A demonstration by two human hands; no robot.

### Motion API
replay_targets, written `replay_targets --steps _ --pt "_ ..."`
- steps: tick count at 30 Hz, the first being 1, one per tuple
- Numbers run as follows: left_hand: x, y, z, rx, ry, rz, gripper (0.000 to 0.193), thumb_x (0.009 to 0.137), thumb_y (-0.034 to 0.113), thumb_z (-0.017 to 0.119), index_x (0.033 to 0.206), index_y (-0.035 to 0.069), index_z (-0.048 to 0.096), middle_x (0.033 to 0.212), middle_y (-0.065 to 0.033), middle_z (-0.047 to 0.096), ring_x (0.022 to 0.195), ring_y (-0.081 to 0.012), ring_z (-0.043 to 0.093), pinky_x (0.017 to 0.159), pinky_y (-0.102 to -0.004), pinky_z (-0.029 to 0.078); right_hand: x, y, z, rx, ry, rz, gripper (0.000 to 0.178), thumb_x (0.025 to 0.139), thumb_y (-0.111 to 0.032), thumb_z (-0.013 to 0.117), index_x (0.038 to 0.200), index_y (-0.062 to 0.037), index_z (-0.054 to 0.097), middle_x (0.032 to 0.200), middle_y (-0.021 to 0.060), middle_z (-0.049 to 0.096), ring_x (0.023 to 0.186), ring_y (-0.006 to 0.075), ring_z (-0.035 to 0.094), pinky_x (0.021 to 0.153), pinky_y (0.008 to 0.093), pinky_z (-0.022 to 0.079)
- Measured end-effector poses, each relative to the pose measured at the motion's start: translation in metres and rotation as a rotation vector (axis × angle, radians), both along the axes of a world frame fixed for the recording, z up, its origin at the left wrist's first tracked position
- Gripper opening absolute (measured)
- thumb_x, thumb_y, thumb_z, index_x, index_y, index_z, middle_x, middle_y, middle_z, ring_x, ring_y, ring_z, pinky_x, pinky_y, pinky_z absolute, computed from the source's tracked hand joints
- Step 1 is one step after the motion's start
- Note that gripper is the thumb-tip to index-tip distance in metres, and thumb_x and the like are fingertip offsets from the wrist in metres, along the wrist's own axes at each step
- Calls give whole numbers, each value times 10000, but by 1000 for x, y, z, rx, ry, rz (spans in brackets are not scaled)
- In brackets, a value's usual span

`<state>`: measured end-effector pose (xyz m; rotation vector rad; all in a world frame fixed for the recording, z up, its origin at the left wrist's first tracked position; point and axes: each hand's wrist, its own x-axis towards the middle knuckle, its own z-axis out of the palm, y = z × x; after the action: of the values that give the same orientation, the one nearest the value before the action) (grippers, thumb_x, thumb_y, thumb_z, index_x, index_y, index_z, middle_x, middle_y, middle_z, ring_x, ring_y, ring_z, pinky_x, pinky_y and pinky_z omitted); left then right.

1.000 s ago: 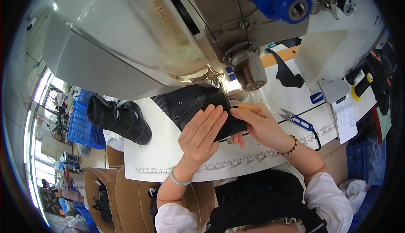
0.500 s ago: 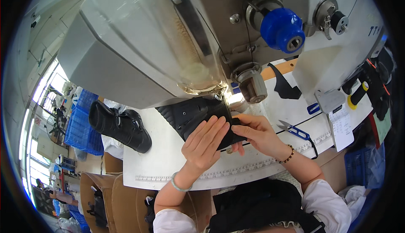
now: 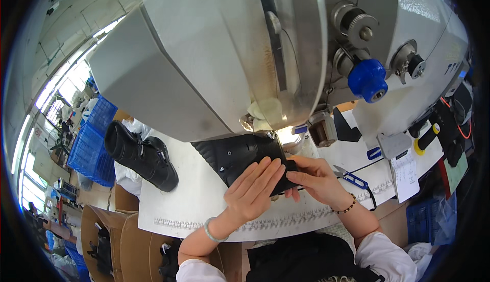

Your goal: The person sews and assembles black boot upper components using an industrial sewing machine.

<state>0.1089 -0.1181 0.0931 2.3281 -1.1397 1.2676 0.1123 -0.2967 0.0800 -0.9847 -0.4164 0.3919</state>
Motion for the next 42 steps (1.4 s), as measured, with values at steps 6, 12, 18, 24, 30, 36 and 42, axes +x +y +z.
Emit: replay_targets --steps 6,12,18,24,30,36,42 --pt "0 -3 1 15 24 34 323 683 -32 485 947 28 662 993 -59 640 954 -177 604 845 -278 469 3 -3 0 12 41 17 276 866 -95 540 1110 32 516 783 51 564 672 163 622 500 228 463" --pt "7 -4 4 -11 -20 -7 426 564 -8 458 944 2 650 978 -98 637 947 -232 607 843 -331 477 4 -2 2 27 28 -39 229 864 -86 539 1051 47 534 826 77 589 647 160 613 494 229 459" --pt "17 -4 3 -58 -35 13 437 557 -5 448 940 20 658 943 -105 639 921 -247 615 833 -340 486 3 8 6 153 163 -114 192 863 -95 547 995 43 549 852 93 601 669 149 615 549 237 490" --pt "18 -3 2 -80 -13 -8 432 552 -17 454 932 18 657 929 -100 637 908 -251 618 830 -348 489 0 7 2 212 217 -88 197 861 -105 553 971 58 563 825 97 611 694 156 624 640 242 511" --pt "17 -2 4 -46 13 7 354 637 -32 516 964 19 643 978 -79 632 932 -216 612 843 -308 486 2 10 9 164 200 -161 147 874 -96 519 875 34 587 780 106 624 639 168 626 603 258 506" --pt "19 6 -1 26 -66 -78 264 711 18 548 960 6 635 985 -122 623 955 -274 598 856 -348 482 6 5 5 159 197 -139 176 872 -109 530 924 50 586 808 109 622 657 162 625 627 247 508" --pt "18 9 -3 65 -105 -82 244 722 41 560 948 -6 639 989 -130 622 957 -282 596 864 -361 477 2 6 3 183 164 -128 215 870 -112 537 985 66 575 844 117 624 696 168 633 655 246 521"
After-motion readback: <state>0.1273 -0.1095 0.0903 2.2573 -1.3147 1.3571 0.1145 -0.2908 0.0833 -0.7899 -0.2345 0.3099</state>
